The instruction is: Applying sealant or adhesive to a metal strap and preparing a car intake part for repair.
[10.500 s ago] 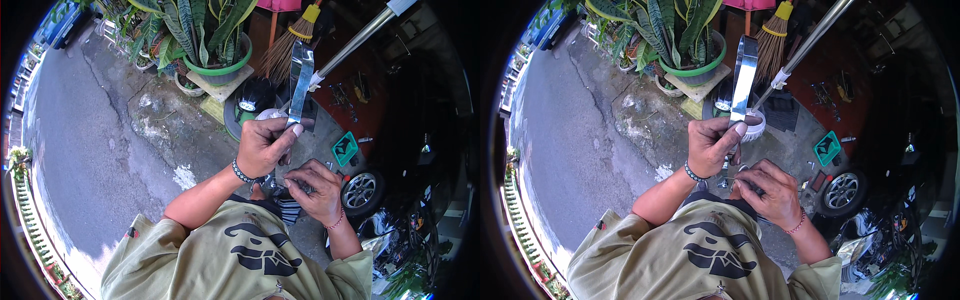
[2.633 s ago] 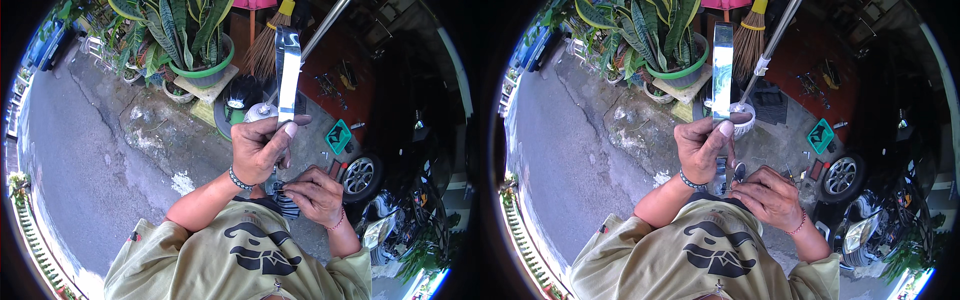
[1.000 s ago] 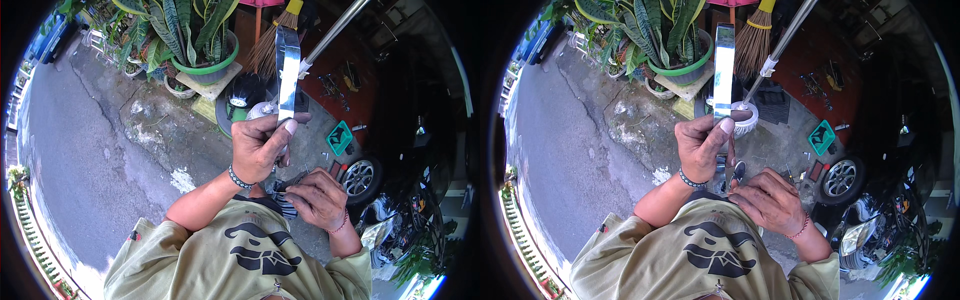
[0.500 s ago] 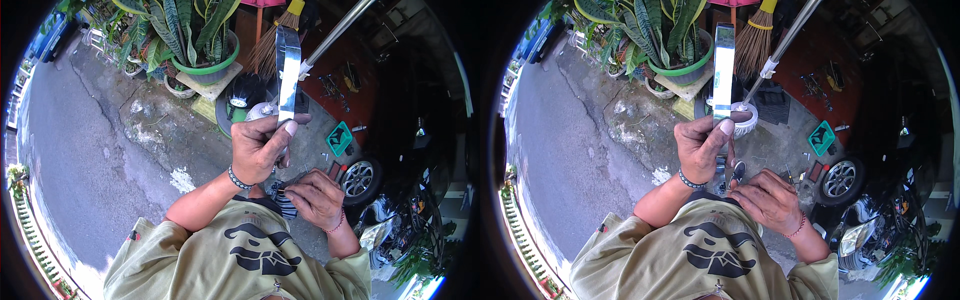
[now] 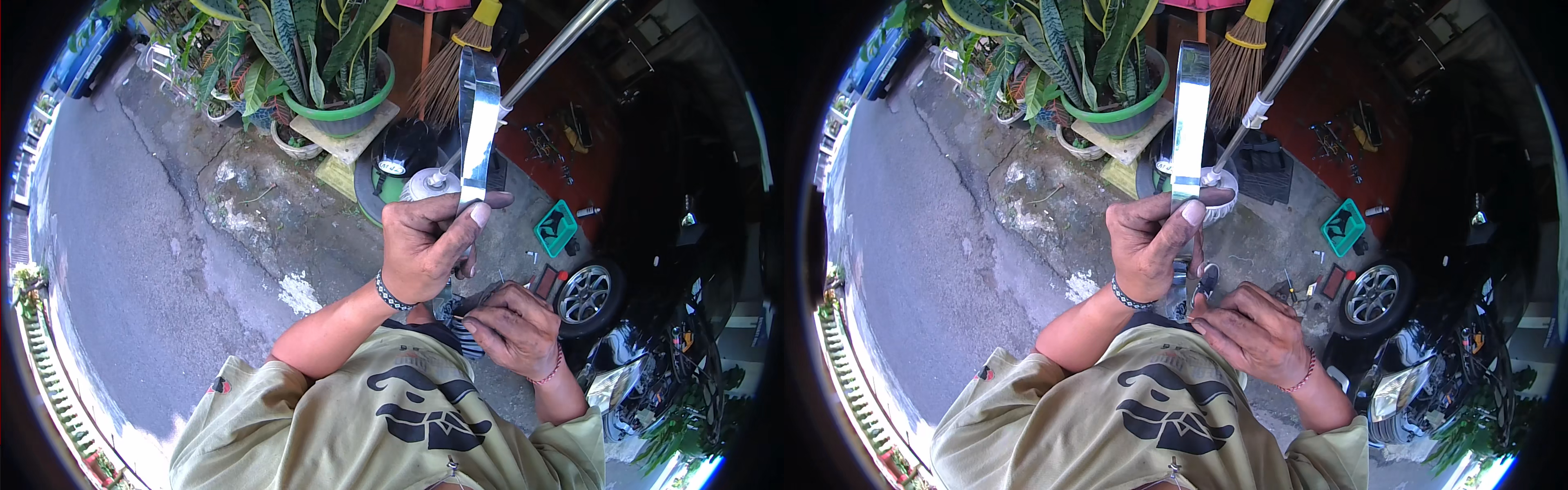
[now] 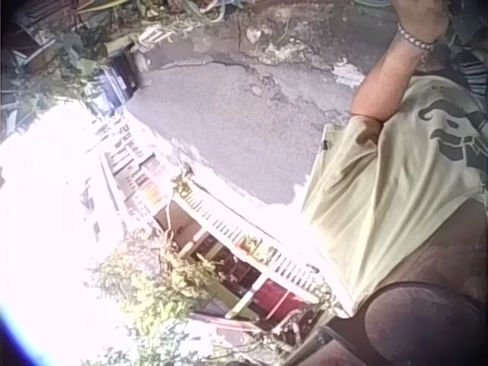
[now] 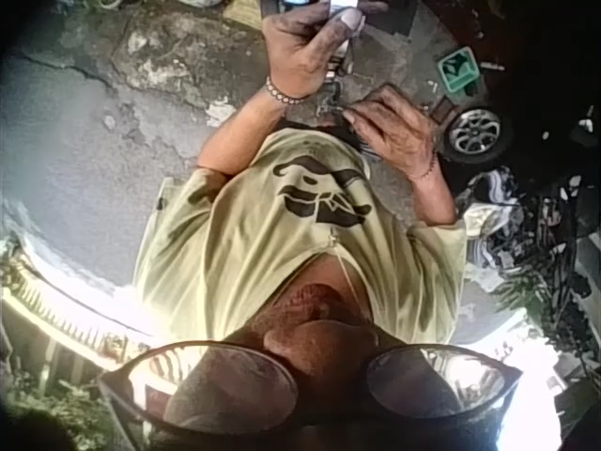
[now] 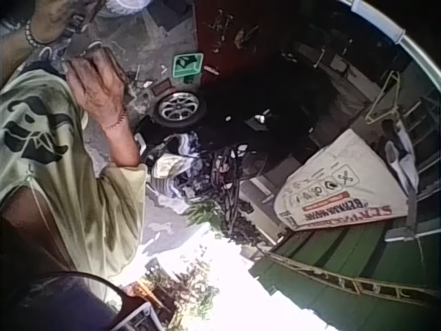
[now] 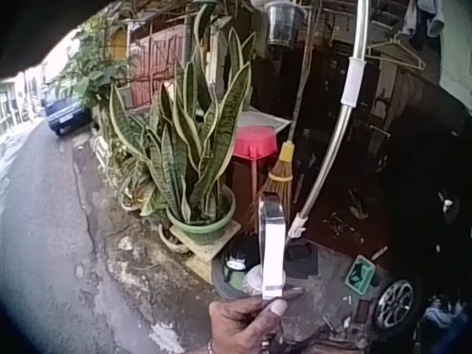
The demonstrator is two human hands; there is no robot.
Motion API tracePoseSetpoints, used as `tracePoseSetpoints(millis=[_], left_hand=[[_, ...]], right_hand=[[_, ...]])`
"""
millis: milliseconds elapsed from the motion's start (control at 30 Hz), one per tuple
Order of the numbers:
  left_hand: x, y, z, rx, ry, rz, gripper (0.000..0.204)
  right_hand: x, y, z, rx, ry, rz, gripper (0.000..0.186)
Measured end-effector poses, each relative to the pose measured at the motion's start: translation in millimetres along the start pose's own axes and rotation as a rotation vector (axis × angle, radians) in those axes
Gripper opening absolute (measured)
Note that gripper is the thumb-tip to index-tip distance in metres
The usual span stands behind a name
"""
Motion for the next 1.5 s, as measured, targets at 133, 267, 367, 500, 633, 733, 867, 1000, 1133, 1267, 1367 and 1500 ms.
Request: tracePoseSetpoints(millis=[133, 267, 367, 500, 633, 733, 867, 1000, 1133, 1267, 1367, 1500], left_hand=[[-0.3, -1.4, -0.1, 0.011, 0.032, 0.030, 0.023], [1.7, -1.1, -1.1, 0.015, 0.004, 0.014, 0.023], [0.6, -1.2, -1.2, 0.009, 0.007, 0.029, 0.023], [1.7, -1.7, -1.5, 0.022, -0.011, -0.007, 0.023], [0.6, -2.6, -2.4, 0.017, 0.013, 0.027, 0.023], [1.6, -3.0, -4.2, -0.009, 0.009, 0.011, 0.023], [1.4, -4.3, -4.9, 0.020, -0.026, 0.009, 0.023], [1.9, -1.9, -5.6, -0.013, -0.061, 0.019, 0.024], [2.8, -0.9, -6.3, -0.005, -0.039, 0.017, 0.024], [2.9, -0.9, -6.8, -0.005, -0.037, 0.017, 0.024], [3.6, -0.4, -6.9, -0.007, -0.025, 0.026, 0.025], [4.4, -0.1, -7.1, -0.011, -0.006, 0.026, 0.024]], right_hand=[[2.0, 1.4, -0.1, 0.000, 0.002, -0.011, 0.019], [2.2, 0.0, 3.4, 0.028, -0.013, 0.019, 0.020], [1.6, 2.3, 0.0, -0.025, -0.004, -0.013, 0.019], [-0.2, 2.0, 1.1, -0.008, -0.010, 0.006, 0.018], [-0.5, 1.5, 1.5, -0.010, -0.004, -0.001, 0.017], [-0.1, 0.3, 2.3, -0.012, -0.018, -0.003, 0.017], [-0.2, -0.2, 3.5, 0.018, 0.010, 0.003, 0.018], [1.9, -0.4, 1.2, 0.008, -0.015, -0.045, 0.018], [-1.3, -3.3, 2.6, 0.004, -0.012, -0.013, 0.018], [-2.2, -1.1, 0.6, 0.009, 0.033, -0.033, 0.020], [-0.8, -0.3, 3.6, 0.075, -0.075, -0.009, 0.018], [-0.6, 1.1, 5.2, 0.040, -0.069, 0.041, 0.018]])
Point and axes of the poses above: each hand's wrist, its own y-axis towards the middle knuckle, its own x-axis out of the back of the hand, z = x × y, the point moved 3 cm from there along y, towards the middle knuckle, and after that the axes turned 7 degrees about -x, right-handed, at the moved point
